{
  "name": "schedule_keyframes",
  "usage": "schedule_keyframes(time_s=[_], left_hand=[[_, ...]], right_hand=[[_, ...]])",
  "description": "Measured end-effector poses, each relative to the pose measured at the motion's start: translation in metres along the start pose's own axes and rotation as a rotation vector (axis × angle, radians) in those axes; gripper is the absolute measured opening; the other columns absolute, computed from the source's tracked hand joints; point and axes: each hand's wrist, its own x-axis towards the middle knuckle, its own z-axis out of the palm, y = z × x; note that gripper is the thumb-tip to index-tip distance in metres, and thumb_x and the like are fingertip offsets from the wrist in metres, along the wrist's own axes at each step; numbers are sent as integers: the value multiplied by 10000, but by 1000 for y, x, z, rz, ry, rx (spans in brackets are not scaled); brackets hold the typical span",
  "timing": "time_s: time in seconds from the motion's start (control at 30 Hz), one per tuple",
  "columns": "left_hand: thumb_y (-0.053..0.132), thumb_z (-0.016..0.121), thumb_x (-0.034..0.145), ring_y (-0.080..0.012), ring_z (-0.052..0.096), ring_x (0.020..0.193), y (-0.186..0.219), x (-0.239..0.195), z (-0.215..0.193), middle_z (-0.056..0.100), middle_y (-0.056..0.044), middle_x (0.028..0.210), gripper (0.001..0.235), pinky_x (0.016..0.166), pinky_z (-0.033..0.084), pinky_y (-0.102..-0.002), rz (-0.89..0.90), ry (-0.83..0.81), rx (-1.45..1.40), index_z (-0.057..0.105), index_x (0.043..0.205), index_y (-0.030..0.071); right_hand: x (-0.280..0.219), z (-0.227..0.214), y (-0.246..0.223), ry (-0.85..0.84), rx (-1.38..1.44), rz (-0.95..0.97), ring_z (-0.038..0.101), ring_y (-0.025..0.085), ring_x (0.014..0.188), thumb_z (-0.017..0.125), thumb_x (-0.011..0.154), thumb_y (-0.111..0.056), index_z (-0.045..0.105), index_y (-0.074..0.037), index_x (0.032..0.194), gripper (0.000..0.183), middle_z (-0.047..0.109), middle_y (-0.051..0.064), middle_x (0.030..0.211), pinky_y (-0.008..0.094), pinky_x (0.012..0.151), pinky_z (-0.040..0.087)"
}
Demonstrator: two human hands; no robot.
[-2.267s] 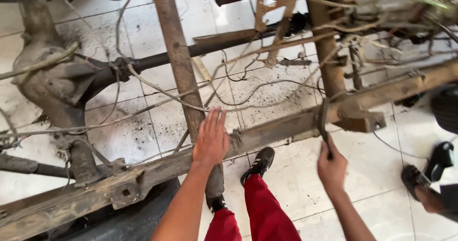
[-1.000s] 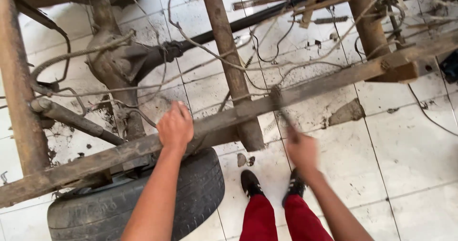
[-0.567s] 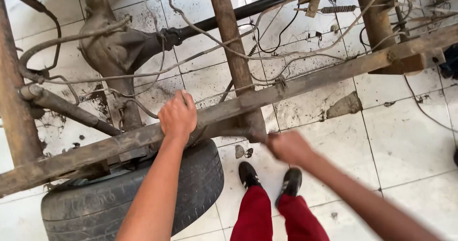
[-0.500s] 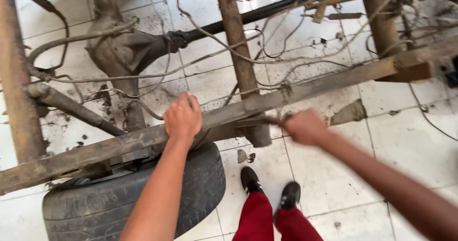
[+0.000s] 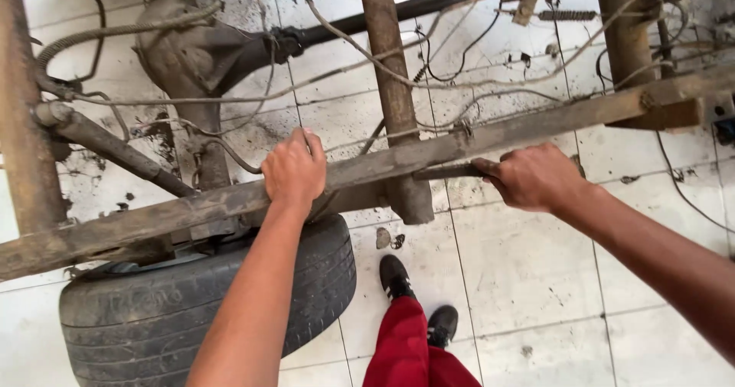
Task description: The person uses a wire brush to scrub the metal frame of a vehicle, focusing on removing rust and dirt from the chassis and surrounding components. The person moves along the frame, scrubbing different sections including areas near the exhaust pipe and suspension parts.
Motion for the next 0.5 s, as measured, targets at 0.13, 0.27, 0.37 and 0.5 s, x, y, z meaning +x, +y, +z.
schedule_keyframes(time_s=[0.13,0.27,0.37,0.5], left_hand=[[314,353,1088,-362,724,682,-10,-7,12,723,-226,762,480,737,575,-531,-7,-32,61,731,1054,20],[317,389,1039,-398,708,694,-5,6,12,721,-226,774,465,750,553,-556,83,118,62,751,1064,27],[325,366,1062,-391,727,738,0,-2,0,721,-240,807,480,766,565,-548,-9,-2,63,735,1112,22],[320,320,1099,-359,752,713,-1,1,0,736,-222,799,490,737,585,-529,-97,-67,14,704,1168,23]], right_hand=[[10,7,-34,25,42,-32,542,175,471,307,1075,-394,402,-427,1517,453,538,47,592,360,444,478],[34,26,-80,319,102,-188,654,228,621,516,951,-165,553,-306,1402,473,641,68,729,407,546,524],[9,9,-76,239,228,-104,675,264,617,470,979,-176,443,-436,1519,600,675,99,732,429,514,532],[-33,5,-28,98,262,64,659,239,560,440,1032,-441,495,-445,1450,421,664,69,690,411,488,498]])
